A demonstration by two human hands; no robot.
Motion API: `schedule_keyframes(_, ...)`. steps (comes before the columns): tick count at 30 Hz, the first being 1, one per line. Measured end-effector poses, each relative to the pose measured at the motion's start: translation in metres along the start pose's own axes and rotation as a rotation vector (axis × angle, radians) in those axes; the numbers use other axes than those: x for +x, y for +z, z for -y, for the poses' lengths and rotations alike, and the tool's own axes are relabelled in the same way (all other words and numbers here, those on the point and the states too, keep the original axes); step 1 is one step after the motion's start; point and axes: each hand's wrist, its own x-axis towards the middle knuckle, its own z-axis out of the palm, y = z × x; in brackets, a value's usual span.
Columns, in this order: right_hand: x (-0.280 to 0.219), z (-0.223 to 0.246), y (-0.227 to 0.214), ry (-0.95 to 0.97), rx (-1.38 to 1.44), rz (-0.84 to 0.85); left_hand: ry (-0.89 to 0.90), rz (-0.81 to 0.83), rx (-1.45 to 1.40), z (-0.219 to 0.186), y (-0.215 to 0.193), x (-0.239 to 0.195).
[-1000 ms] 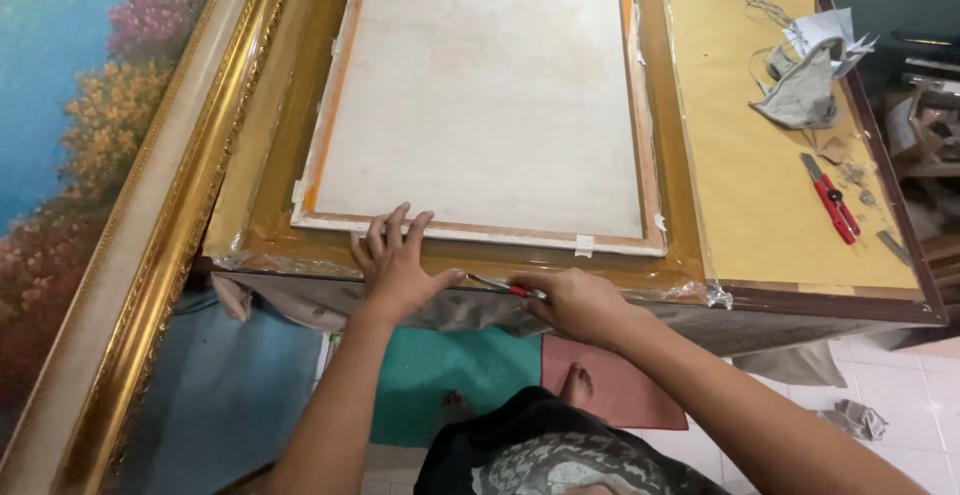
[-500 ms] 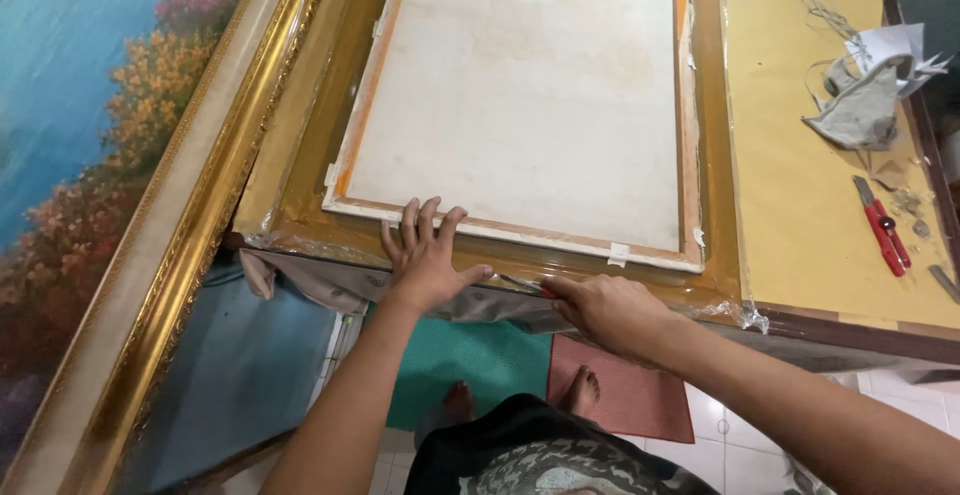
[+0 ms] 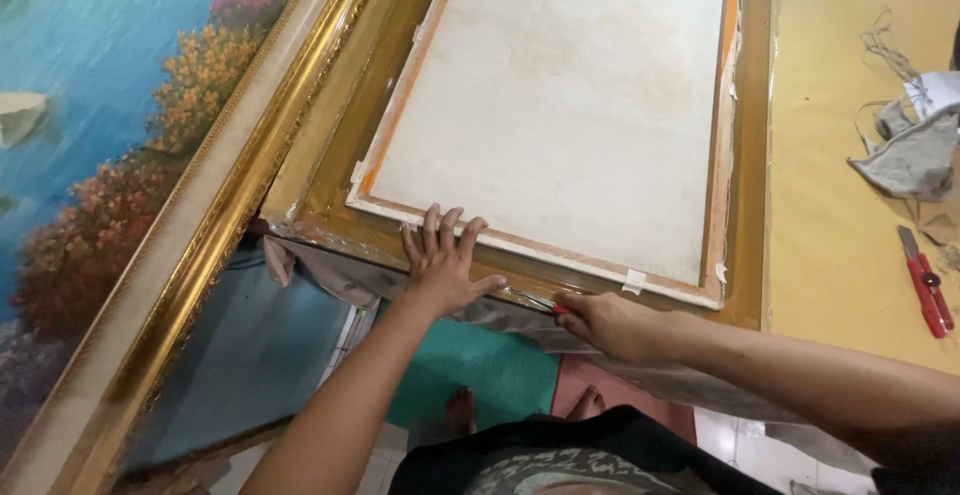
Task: Trimming excess plastic wrap from a framed canvas using a utility knife and then wiping the frame clean with a cloth.
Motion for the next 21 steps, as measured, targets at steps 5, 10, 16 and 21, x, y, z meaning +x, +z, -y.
schedule_keyframes(5,-0.001,0.001,-0.002,-0.010,0.170,0.087,-0.018,0.052,-0.022,-0.002,-0.005,-0.001)
schedule_keyframes(10,-0.013,0.009,-0.006,0.006,-0.131,0.008,-0.043,0.078,-0.001,-0.003,-0.001,0.000)
schedule_keyframes(16,-0.002,-0.007,0.001,0.259,0.739,0.295,-0.039,0.086,-0.042,-0.008,-0.008,-0.004)
schedule_keyframes(21,0.001,-0.003,0.000,0.075,0.327,0.145,-0.025,0.067,-0.060,-0.010,-0.014,-0.014)
